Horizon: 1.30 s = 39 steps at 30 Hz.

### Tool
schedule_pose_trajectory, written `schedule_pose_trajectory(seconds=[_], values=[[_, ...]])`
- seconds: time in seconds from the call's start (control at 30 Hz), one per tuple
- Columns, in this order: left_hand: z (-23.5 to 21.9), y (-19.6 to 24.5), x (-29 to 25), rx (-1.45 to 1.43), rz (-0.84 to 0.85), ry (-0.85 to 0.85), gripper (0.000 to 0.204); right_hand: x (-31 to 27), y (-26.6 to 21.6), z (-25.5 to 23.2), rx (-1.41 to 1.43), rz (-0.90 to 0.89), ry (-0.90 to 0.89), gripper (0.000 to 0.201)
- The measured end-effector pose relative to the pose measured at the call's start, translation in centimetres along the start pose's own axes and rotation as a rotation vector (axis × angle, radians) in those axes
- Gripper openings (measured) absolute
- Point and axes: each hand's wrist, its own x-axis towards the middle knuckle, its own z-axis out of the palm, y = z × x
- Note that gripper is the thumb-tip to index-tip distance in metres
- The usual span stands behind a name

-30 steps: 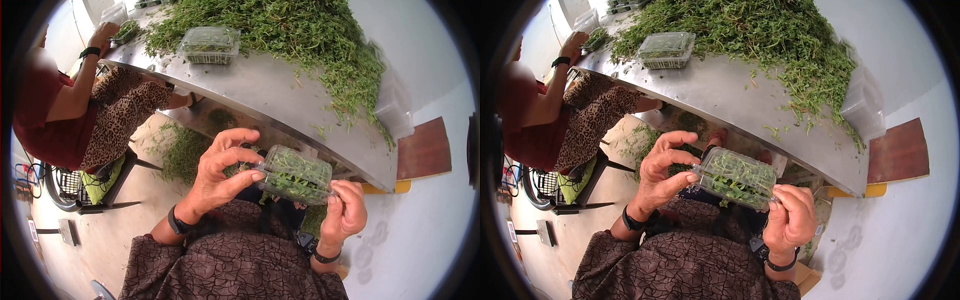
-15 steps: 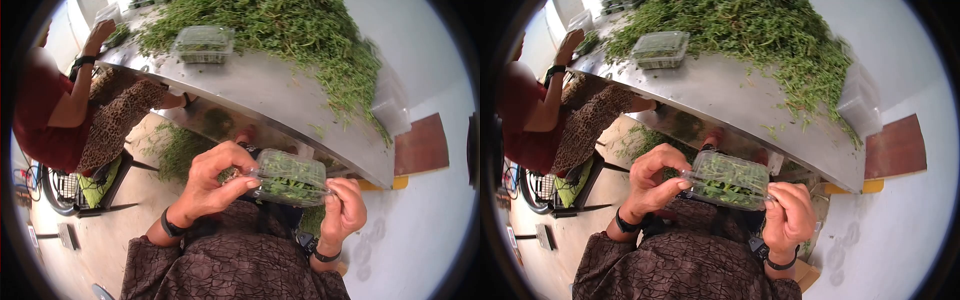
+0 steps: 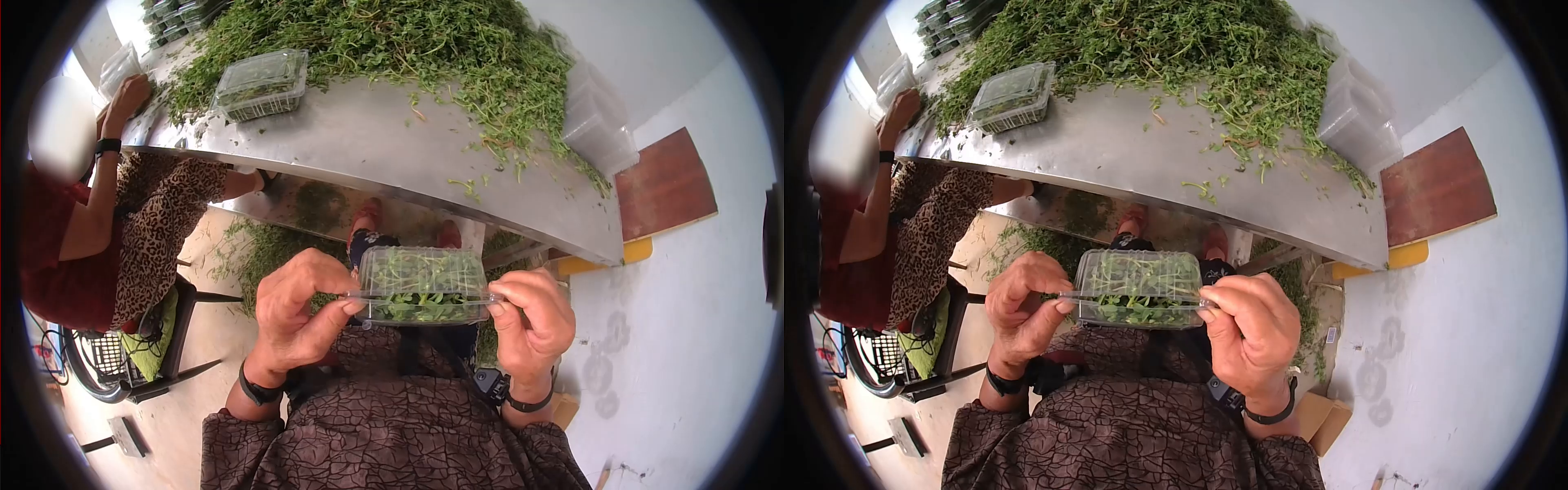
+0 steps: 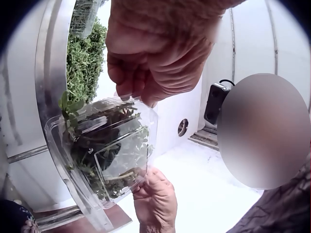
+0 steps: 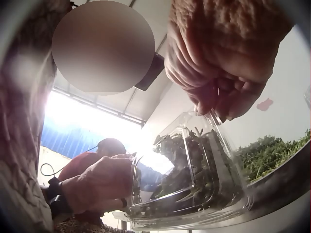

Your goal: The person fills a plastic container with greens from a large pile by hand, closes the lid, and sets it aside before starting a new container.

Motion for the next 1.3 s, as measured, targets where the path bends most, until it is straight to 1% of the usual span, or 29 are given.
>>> schedule_pose_trajectory(seconds=[0.03, 0.1, 0.53, 0.6, 0.73, 0.8, 0.93, 1.13, 1.2, 1.23, 1.27, 1.3], values=[[-0.1, 0.0, 0.1, -0.002, 0.001, -0.001, 0.015, 0.0, 0.0, 0.0, -0.002, 0.001, 0.001, 0.016], [-0.1, 0.0, 0.2, 0.028, 0.063, -0.020, 0.018, 0.0, 0.1, 0.0, -0.016, -0.024, -0.010, 0.015], [-0.3, 0.0, 0.2, -0.043, 0.059, -0.021, 0.016, -0.2, -0.1, 0.0, 0.003, -0.056, -0.005, 0.016], [-0.3, -0.1, 0.2, -0.052, 0.082, -0.022, 0.016, 0.0, -0.3, -0.1, 0.006, -0.065, -0.017, 0.016], [-0.4, -0.3, -0.2, -0.066, 0.077, -0.038, 0.015, 0.1, -0.2, 0.0, 0.008, -0.062, -0.038, 0.015], [-0.3, -0.7, -0.4, -0.031, 0.043, -0.042, 0.014, 0.0, 0.2, 0.2, 0.019, -0.061, -0.069, 0.014], [-0.2, -0.9, -0.6, -0.033, 0.035, -0.045, 0.013, -0.3, 0.4, 0.6, 0.047, -0.041, -0.076, 0.014], [0.1, -1.3, -0.5, -0.055, -0.004, -0.020, 0.011, -0.6, 0.5, 0.9, 0.049, -0.032, -0.040, 0.012], [0.1, -1.3, -0.5, -0.113, -0.041, -0.043, 0.010, -0.8, 0.5, 0.9, 0.062, 0.015, -0.042, 0.011], [0.1, -1.2, -0.5, -0.121, -0.093, -0.056, 0.009, -0.9, 0.5, 0.9, 0.055, 0.028, -0.030, 0.010], [0.2, -1.2, -0.5, -0.118, -0.095, -0.052, 0.009, -0.9, 0.5, 1.0, 0.059, 0.025, -0.033, 0.010], [0.4, -1.3, -0.5, -0.173, -0.128, -0.051, 0.009, -1.0, 0.5, 1.0, 0.053, 0.051, -0.012, 0.009]])
